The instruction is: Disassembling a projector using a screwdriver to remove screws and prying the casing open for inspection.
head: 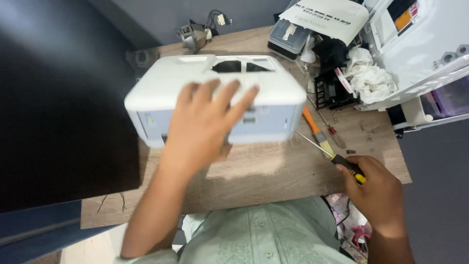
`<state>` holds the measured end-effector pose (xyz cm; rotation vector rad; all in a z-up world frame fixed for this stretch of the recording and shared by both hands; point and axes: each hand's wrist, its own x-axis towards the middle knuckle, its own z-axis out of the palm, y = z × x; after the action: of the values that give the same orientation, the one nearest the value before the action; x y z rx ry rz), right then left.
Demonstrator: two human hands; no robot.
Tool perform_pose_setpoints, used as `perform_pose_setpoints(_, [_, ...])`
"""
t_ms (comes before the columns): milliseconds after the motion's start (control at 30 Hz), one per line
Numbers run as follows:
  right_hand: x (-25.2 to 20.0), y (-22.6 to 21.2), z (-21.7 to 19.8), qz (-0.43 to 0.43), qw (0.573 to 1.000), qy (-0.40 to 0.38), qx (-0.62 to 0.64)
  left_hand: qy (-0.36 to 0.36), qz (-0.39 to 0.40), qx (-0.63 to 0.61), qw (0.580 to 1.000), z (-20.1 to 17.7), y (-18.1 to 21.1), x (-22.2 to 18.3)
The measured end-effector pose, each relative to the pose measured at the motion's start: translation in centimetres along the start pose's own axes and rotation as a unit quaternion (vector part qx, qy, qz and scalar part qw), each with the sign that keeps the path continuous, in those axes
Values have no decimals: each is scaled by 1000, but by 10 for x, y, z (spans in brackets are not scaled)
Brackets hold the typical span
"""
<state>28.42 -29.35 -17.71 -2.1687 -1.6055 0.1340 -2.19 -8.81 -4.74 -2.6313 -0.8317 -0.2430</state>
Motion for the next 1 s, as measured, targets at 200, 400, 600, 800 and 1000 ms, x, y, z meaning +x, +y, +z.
perform_pose_setpoints(200, [-1,8,4,-32,999,17,-4,123,23,72,990,9,24,-29])
perform_pose_setpoints(400, [-1,10,5,-23,1000,8,-2,62,-17,17,998,11,-2,-43])
perform_pose_setpoints(600, [6,8,2,-4,1000,-6,20,73,-23,10,997,6,-9,-36])
perform_pose_setpoints(800, [6,2,5,-22,999,3,24,84,-18,-26,996,4,-21,-29])
perform_pose_setpoints(1000, [2,1,14,-30,999,31,17,55,-6,-61,997,-2,-44,1])
